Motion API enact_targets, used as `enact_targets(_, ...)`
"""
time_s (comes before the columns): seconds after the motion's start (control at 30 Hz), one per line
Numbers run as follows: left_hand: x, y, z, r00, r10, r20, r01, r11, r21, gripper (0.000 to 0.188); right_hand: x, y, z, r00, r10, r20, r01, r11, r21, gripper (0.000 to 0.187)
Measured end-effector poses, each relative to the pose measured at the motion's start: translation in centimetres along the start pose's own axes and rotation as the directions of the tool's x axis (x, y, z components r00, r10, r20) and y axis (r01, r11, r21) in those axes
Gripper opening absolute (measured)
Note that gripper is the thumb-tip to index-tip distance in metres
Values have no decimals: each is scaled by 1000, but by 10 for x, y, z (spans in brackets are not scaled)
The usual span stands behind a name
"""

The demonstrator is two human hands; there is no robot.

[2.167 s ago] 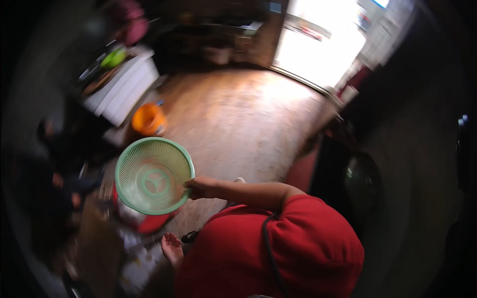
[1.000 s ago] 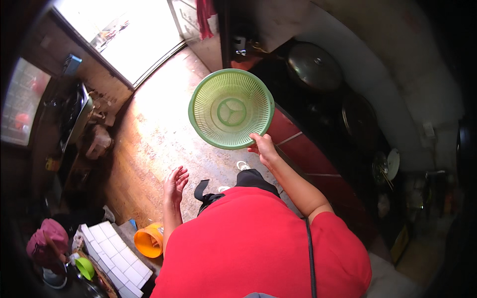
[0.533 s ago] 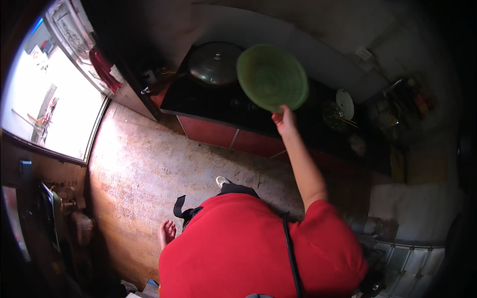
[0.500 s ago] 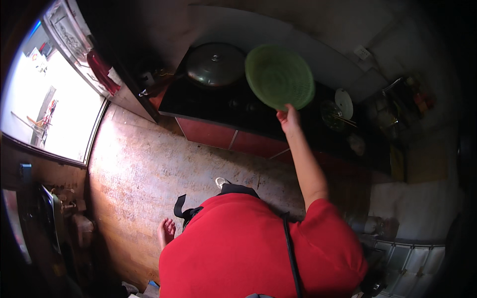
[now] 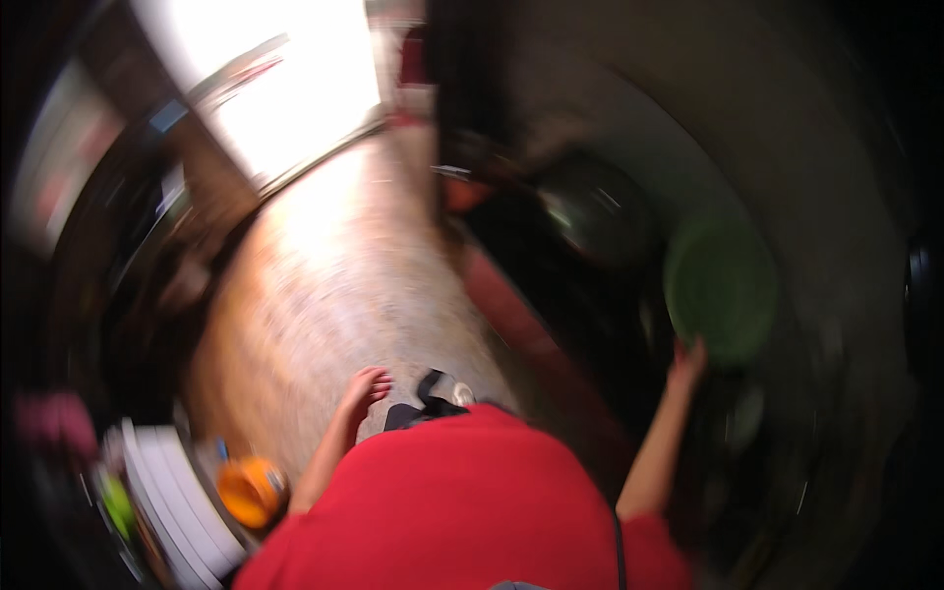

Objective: The person washes a green colander, a wok, and a metal bowl in a sink using running water and a sponge. They rinse each item and place them aside after cleaning.

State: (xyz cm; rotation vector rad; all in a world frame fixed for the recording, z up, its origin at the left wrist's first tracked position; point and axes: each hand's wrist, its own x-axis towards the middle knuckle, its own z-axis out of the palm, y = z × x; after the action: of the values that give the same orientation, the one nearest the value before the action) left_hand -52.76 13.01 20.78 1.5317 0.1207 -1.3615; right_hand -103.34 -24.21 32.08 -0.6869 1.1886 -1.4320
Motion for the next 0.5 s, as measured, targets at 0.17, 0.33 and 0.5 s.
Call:
enact_targets(0.17,22,3,-10,1000,22,-18,-23,998,-61,16,-83,13,148,970,178,167,-137,963,-232,29)
enact_targets(0.33,29,15,-55,990,124,-65,-135,966,-218,19,-150,89,309,668,426,610,-202,893,-402,21)
enact_targets(0.5,40,39,-155,961,141,-239,-220,912,-347,19,-230,165,457,339,601,724,-277,799,-533,14)
